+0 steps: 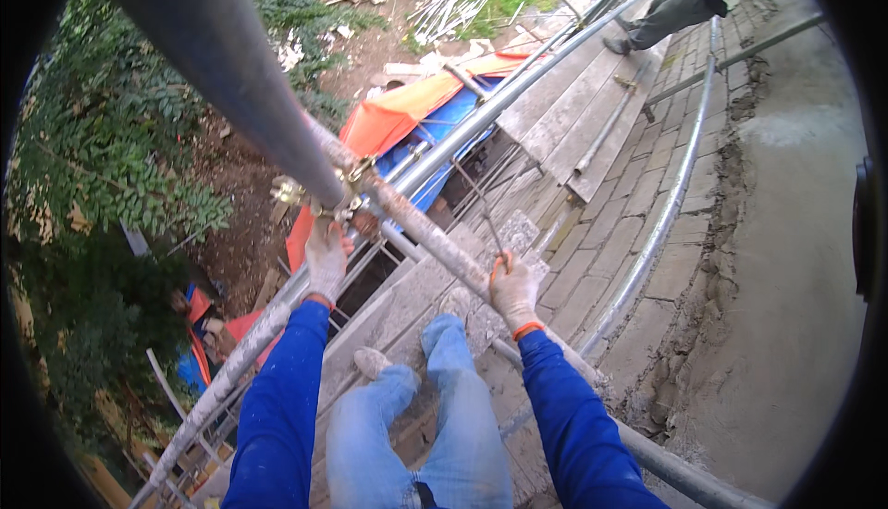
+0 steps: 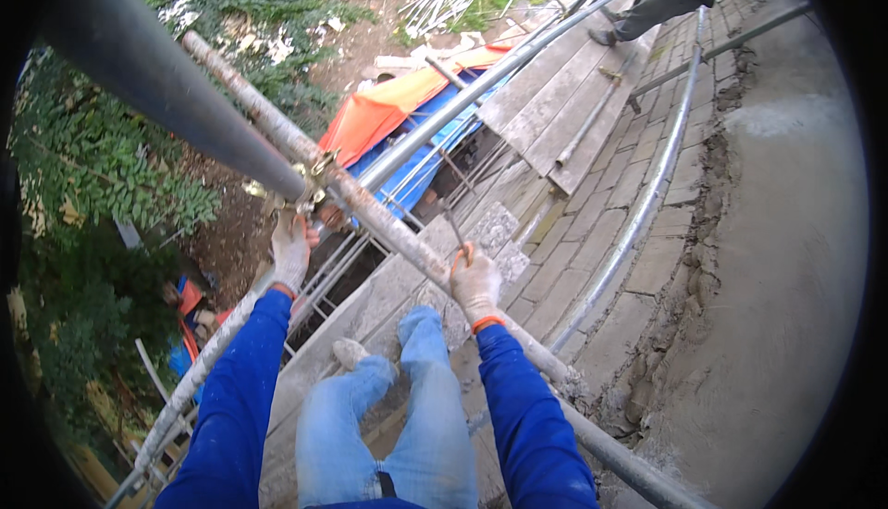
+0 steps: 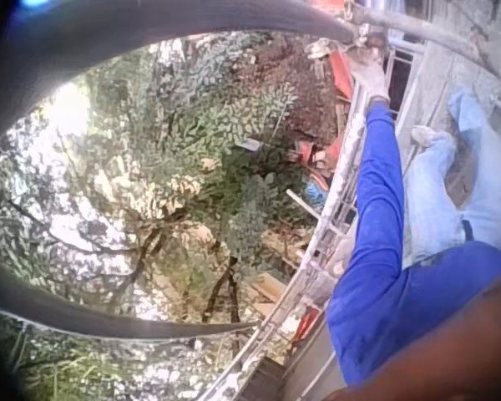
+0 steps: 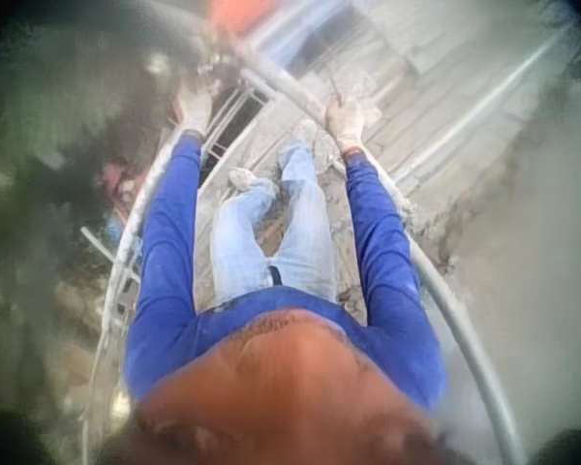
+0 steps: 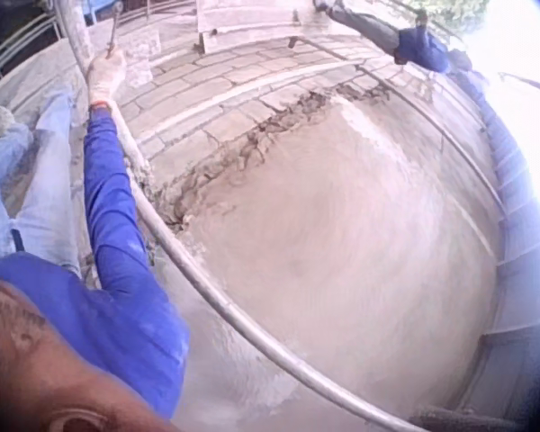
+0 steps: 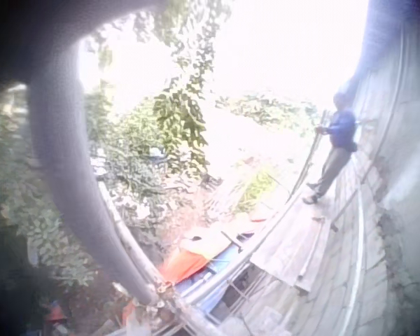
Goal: The person assembles a metal scaffolding structure on a construction site. They use a wrench to tighten couplers on metal poles, secure the joints, and adjust the position of the scaffolding components.
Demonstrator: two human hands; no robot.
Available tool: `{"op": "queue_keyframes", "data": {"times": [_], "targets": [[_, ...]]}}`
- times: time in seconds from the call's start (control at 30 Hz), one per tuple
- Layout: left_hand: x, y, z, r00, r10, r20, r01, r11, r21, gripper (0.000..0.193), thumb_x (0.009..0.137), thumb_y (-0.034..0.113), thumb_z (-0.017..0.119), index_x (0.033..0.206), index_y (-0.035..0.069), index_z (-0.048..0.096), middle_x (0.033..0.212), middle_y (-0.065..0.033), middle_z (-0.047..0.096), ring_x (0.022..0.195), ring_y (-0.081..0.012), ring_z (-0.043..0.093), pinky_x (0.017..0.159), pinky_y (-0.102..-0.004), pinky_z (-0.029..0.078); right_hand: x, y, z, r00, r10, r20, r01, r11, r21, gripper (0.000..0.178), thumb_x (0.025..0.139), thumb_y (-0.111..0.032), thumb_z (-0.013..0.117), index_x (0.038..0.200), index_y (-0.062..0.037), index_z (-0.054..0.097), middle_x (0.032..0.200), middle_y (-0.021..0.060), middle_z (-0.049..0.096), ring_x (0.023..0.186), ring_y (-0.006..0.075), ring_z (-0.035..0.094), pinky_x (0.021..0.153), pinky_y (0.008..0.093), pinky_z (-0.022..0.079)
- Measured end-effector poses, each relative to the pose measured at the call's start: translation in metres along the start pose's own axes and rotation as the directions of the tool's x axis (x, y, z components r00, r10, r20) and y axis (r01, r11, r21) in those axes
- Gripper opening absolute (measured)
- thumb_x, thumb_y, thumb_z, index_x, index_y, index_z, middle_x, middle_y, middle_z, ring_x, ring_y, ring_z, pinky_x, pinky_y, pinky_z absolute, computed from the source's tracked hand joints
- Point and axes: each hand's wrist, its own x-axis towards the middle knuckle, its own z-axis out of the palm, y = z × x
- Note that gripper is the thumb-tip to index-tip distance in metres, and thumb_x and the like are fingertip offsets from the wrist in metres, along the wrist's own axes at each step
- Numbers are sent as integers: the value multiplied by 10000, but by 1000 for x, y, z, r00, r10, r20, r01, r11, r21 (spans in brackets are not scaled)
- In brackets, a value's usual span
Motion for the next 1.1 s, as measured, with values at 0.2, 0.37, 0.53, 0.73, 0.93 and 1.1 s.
{"op": "queue_keyframes", "data": {"times": [0.2,0.37,0.53,0.73,0.93,1.1], "targets": [[3,-7,0,999,-30,27,30,1000,3,273,1076,258,537,1213,28,591,1054,-136,721,648,-91,609,531,-259,528,-4,-11,-20,995,84,60,-83,996,-22,315,944,-324,599,1162,-142,733,950,241,728,933,427,713,834,520,568],[17,-25,-9,986,-137,93,154,964,-219,283,1064,257,557,1279,73,548,821,-33,561,585,-104,567,488,-243,495,-5,-20,-28,990,112,89,-111,994,-11,322,943,-328,597,1166,-138,731,967,239,731,949,425,712,852,524,564],[21,-32,-8,979,-173,110,200,923,-329,284,1060,324,596,1148,54,607,860,-50,627,550,-76,466,457,-241,402,-4,-16,-25,993,90,83,-88,996,-21,320,944,-355,591,1123,-139,744,944,238,731,922,427,715,834,532,567],[29,-37,-23,954,-220,205,275,914,-297,262,1048,367,588,1082,108,561,710,4,502,527,-119,501,453,-272,448,-9,-24,-28,999,-26,45,26,1000,-4,314,962,-375,580,1061,-123,738,893,238,725,871,430,714,792,537,567],[13,4,7,955,-252,155,289,911,-293,173,1049,283,588,1054,131,505,668,18,448,489,-93,405,415,-252,326,-11,-18,-34,999,-28,40,30,998,-58,336,967,-376,575,1092,-106,730,911,239,725,870,429,713,798,529,566],[9,-17,2,978,-174,117,202,930,-307,260,1052,291,600,1228,110,536,830,-20,586,600,-110,562,487,-250,452,-13,-14,-33,998,-54,27,53,997,59,361,950,-365,618,1187,-106,702,989,227,723,919,419,707,818,500,565]]}}
